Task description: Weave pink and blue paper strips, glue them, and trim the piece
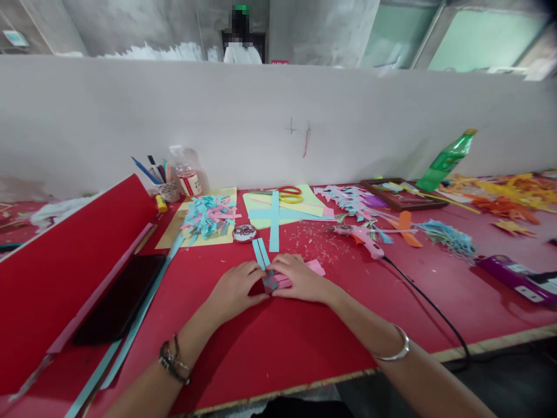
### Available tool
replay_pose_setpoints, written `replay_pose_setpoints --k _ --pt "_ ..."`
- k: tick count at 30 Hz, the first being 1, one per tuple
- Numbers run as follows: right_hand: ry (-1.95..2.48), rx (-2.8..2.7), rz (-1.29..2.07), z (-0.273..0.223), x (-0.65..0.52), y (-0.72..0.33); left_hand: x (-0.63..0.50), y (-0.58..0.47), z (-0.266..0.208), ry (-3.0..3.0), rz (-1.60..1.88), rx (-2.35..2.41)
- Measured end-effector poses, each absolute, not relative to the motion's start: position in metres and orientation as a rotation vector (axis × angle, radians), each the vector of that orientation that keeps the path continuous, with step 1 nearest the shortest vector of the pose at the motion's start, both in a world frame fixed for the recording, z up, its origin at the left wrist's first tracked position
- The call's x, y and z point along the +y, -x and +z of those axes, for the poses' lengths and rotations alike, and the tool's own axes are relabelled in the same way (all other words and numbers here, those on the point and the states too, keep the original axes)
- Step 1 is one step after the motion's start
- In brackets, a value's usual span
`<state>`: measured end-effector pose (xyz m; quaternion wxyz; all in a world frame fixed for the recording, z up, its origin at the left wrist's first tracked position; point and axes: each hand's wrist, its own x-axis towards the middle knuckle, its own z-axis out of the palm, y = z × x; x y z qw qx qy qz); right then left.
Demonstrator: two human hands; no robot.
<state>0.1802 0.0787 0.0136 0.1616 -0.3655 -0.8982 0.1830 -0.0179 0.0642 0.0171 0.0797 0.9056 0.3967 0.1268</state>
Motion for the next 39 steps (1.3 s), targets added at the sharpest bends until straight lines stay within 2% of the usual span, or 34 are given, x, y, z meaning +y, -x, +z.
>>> replay_pose_setpoints --k 39 --pt "1.047 -2.546 0.576 0.0157 0.0775 -0.1814 0.0653 0.0170 0.0110 -2.525 0.394 1.099"
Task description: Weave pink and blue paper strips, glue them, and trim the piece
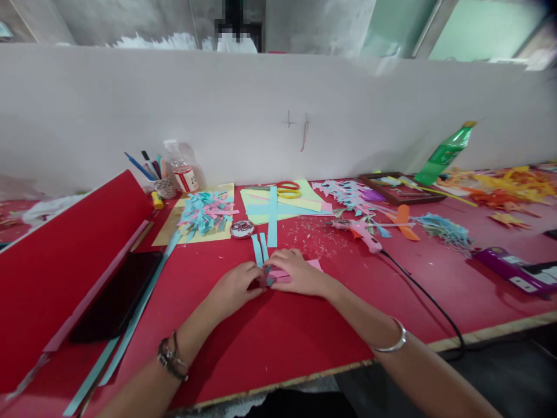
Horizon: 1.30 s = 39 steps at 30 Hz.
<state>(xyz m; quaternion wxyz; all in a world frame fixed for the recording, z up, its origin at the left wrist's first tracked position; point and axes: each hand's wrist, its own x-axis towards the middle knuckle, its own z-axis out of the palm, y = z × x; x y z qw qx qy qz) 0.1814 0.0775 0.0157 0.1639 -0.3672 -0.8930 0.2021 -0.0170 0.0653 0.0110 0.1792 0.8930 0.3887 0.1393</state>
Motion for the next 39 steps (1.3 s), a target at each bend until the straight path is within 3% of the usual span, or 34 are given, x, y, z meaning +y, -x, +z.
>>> replay_pose_setpoints --k 13,23,39 --pt "1.056 -2.555 0.581 0.017 0.076 -0.181 0.065 0.015 0.019 -2.630 0.226 1.069" --pt "1.031 -2.570 0.604 0.020 0.074 -0.183 0.066 0.026 0.025 -2.703 0.398 1.173" --pt "1.140 -2.585 0.391 0.030 0.082 -0.201 0.061 0.022 0.031 -2.761 0.236 1.028"
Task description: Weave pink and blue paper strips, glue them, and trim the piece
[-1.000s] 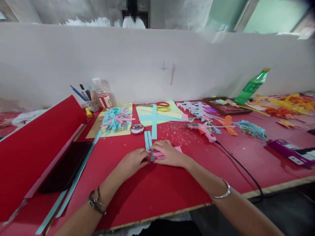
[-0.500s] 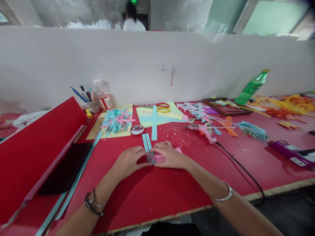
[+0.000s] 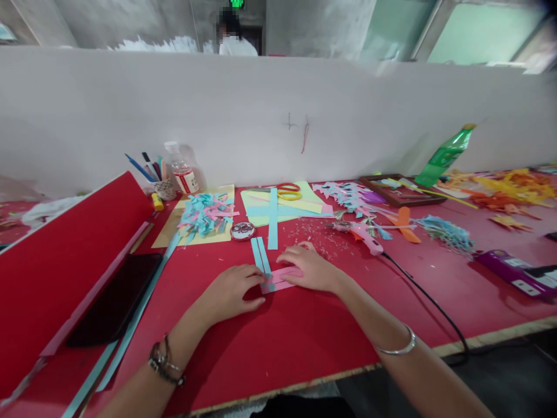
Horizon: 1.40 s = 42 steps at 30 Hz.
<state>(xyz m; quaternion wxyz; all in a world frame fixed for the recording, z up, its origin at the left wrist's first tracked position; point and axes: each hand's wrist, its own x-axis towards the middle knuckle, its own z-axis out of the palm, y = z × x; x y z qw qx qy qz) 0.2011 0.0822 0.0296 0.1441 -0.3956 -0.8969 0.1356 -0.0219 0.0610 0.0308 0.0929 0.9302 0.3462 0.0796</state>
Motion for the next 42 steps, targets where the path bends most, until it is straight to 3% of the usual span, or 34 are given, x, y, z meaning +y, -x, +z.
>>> replay_pose_setpoints --k 10,18,34,42 --pt "1.207 -2.507 0.253 0.027 0.088 -0.202 0.060 0.019 0.029 -2.819 0.344 1.069" --pt "1.265 -2.470 0.248 0.024 0.088 -0.204 0.062 0.012 0.022 -2.762 0.209 1.011" --pt "1.102 -2.589 0.641 0.024 0.089 -0.207 0.062 0.010 0.022 -2.710 0.302 0.978" --pt "1.126 -2.610 0.283 0.021 0.089 -0.203 0.064 0.010 0.021 -2.708 0.310 0.972"
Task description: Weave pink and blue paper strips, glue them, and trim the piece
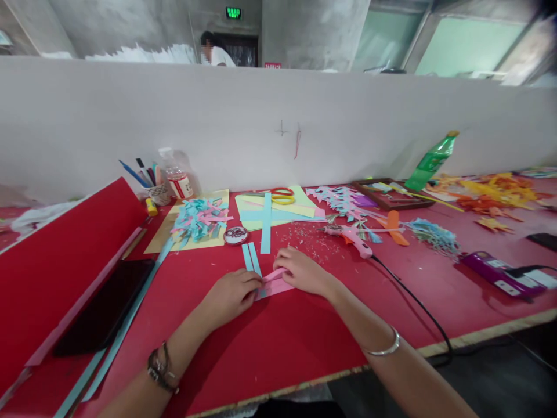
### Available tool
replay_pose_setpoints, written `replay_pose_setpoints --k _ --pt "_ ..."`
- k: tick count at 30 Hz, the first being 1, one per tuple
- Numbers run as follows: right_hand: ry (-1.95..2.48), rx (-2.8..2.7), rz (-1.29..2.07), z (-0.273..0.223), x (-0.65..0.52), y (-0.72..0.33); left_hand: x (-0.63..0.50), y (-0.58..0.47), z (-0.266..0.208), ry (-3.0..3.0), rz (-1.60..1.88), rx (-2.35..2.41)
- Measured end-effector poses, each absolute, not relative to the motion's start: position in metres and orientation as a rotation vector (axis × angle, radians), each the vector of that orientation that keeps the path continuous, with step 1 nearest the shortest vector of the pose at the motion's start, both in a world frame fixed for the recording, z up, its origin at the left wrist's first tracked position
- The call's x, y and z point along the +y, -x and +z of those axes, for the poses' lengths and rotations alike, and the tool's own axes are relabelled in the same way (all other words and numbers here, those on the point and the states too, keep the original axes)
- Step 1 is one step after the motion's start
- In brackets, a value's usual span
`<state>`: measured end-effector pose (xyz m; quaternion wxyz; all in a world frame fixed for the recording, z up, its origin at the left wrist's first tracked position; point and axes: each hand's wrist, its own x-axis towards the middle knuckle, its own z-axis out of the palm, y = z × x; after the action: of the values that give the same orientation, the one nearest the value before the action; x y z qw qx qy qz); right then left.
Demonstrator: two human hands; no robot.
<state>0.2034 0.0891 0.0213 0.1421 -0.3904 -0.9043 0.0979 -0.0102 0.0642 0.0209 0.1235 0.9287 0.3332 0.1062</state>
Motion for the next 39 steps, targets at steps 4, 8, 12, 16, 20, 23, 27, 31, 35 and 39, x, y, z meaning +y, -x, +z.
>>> replay_pose_setpoints --k 4,8,12,16,20,23,27,31,35,39 --pt "1.182 -2.622 0.284 0.021 0.089 -0.204 0.064 0.010 0.020 -2.708 0.325 0.973" --pt "1.258 -2.607 0.318 0.021 0.090 -0.209 0.063 0.010 0.021 -2.714 0.330 0.982" --pt "1.204 -2.671 0.327 0.025 0.088 -0.213 0.064 0.010 0.022 -2.711 0.316 0.970" --pt "1.175 -2.696 0.399 0.028 0.085 -0.212 0.065 0.011 0.020 -2.726 0.296 0.979" --pt "1.229 -2.715 0.385 0.027 0.085 -0.209 0.065 0.010 0.017 -2.753 0.296 1.029" --pt "1.258 -2.748 0.245 0.028 0.083 -0.205 0.064 0.010 0.016 -2.725 0.318 1.027" --pt "1.350 -2.716 0.039 0.032 0.079 -0.198 0.064 0.009 0.017 -2.703 0.342 1.024" --pt "1.410 -2.600 0.003 0.032 0.080 -0.197 0.063 0.009 0.017 -2.703 0.351 1.034" --pt "1.376 -2.457 0.016 0.031 0.082 -0.202 0.063 0.009 0.016 -2.694 0.352 1.038" --pt "1.318 -2.451 0.108 0.034 0.080 -0.204 0.063 0.009 0.016 -2.682 0.374 1.042"
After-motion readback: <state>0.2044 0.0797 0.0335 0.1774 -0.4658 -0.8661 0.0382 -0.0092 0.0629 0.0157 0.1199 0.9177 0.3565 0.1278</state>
